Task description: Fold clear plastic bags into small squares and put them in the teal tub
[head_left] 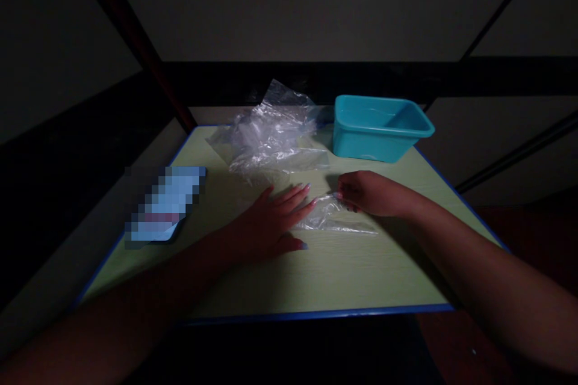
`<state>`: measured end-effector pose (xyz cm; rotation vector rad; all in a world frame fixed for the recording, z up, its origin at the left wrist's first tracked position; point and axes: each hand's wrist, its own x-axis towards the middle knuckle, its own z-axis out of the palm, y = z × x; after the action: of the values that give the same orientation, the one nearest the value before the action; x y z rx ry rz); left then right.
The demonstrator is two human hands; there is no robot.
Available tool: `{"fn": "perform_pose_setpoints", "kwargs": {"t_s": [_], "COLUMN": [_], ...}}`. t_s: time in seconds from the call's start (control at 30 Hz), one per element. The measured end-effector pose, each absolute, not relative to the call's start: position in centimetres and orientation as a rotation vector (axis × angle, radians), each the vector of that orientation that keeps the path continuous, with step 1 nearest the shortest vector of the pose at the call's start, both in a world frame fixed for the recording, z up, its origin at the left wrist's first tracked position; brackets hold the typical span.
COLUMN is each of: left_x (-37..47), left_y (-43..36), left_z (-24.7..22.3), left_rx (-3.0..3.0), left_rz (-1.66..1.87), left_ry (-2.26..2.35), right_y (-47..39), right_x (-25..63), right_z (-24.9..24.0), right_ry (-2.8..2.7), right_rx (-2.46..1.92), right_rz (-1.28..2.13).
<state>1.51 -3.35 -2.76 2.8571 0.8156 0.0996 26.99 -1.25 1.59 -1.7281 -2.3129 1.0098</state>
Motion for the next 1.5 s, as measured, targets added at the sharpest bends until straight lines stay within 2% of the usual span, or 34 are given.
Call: {"fn": "perform_pose_setpoints", "kwargs": {"t_s": [0.3, 0.6, 0.8, 0.97, 1.03, 1.23, 1.5], "left_x": [1.5, 1.5, 1.6, 1.5, 1.4, 1.3, 1.6], "left_y": [-3.5, -3.6, -3.6, -3.6, -3.5, -3.3, -3.5], "left_z": [-2.7, -2.9, -2.7, -3.0, -3.4, -3.8, -2.8], "left_rx": [2.844, 2.882, 2.902, 2.937, 2.924, 2.873, 2.796], "left_rz": [-0.075, -0.035, 0.005, 0.082, 0.075, -0.066, -0.067], "left_ry": [0.812, 0.828, 0.826, 0.884, 0.970, 1.138, 1.150], "right_y": [-1.2, -1.2, -1.0, -2.9, -4.0, -4.8, -3.7], "right_x": [26.8, 27.1, 27.6, 26.2, 25.3, 24.7, 26.0], "right_z": [1.5, 2.0, 2.0, 1.0, 0.0, -2.5, -1.2], "right_ry": [-2.331, -2.491, -2.377, -2.468, -2.592, -2.895, -2.937], "right_rx": [-1.770, -2.012, -2.144, -1.436, -1.281, -1.214, -1.316], "right_rz": [0.958, 0.388, 0.075, 0.150, 0.204, 0.455, 0.509]}}
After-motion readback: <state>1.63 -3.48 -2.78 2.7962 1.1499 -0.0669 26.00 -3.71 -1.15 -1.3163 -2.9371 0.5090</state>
